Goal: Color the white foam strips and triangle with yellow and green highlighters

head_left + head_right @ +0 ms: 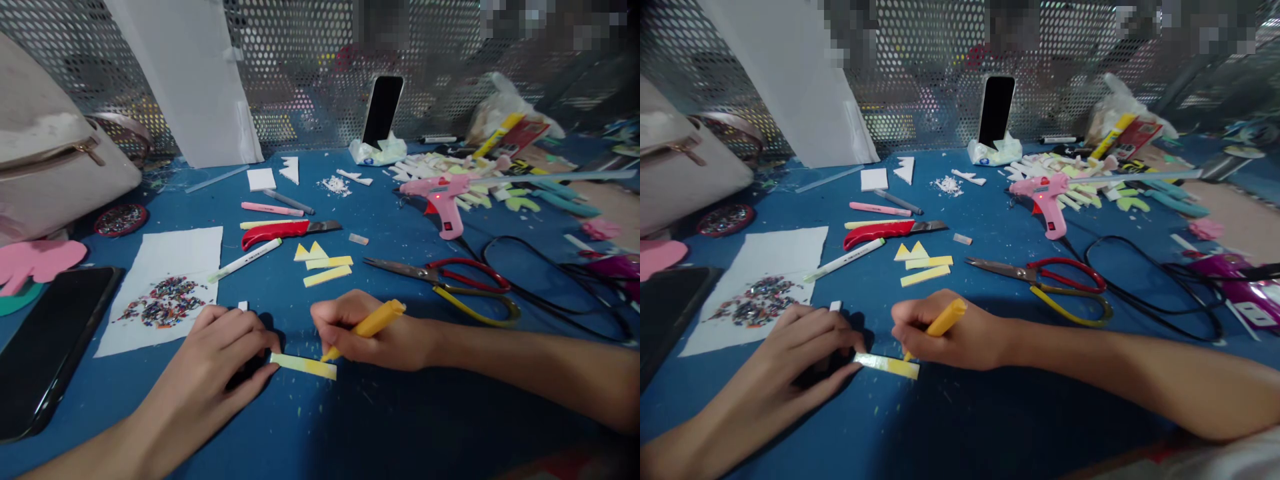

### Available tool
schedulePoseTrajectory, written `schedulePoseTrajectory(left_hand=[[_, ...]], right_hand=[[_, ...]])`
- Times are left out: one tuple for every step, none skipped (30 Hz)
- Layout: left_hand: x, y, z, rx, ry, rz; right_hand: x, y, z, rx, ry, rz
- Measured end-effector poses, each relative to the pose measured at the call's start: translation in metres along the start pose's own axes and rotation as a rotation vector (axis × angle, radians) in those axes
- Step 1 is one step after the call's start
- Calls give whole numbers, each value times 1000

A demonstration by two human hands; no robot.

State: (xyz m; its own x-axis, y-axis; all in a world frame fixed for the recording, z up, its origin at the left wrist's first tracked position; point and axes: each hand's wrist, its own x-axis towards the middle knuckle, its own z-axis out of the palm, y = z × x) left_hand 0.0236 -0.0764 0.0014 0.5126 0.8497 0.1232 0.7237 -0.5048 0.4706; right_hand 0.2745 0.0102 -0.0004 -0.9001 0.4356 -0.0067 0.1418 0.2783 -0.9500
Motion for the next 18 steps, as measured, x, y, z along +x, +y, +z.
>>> schedulePoseTrajectory(left_hand=[[0,0,0,2,1,1],[0,0,0,0,1,2],[0,0,0,-4,0,1],[0,0,0,-8,-4,0],[1,1,0,-9,-6,-2],[1,1,-1,-9,-8,-2],[1,1,-1,-8,-8,-1],[1,1,-1,-8,-7,0],[1,1,-1,-9,-5,0],[1,1,-1,-10,-6,-1],[1,1,-1,-12,-8,-2],[1,1,-1,-12,-10,-2],[1,1,-1,-10,-11,-1],[1,1,-1,-8,-11,2],[1,1,-1,-6,-10,6],[1,0,-1,-5,-7,9],[1,0,-1,-5,-4,13],[0,0,-1,-5,-2,16]], right_hand=[[0,0,0,7,-19,-1],[0,0,0,20,-46,-2],[1,-1,0,36,-66,-9],[1,-1,-1,50,-68,-17],[1,-1,-1,60,-53,-23],[1,-1,-1,64,-26,-30],[0,-1,-1,63,0,-33],[0,0,-1,58,10,-33],[0,0,0,50,1,-29],[-1,1,0,41,-21,-25],[-1,2,0,37,-48,-22],[-2,3,0,35,-67,-21],[-2,3,0,33,-72,-19],[-2,4,0,30,-58,-19],[-2,4,-1,27,-40,-19],[-1,3,-1,24,-32,-18],[-1,3,-1,22,-40,-16],[0,2,-1,24,-53,-16]])
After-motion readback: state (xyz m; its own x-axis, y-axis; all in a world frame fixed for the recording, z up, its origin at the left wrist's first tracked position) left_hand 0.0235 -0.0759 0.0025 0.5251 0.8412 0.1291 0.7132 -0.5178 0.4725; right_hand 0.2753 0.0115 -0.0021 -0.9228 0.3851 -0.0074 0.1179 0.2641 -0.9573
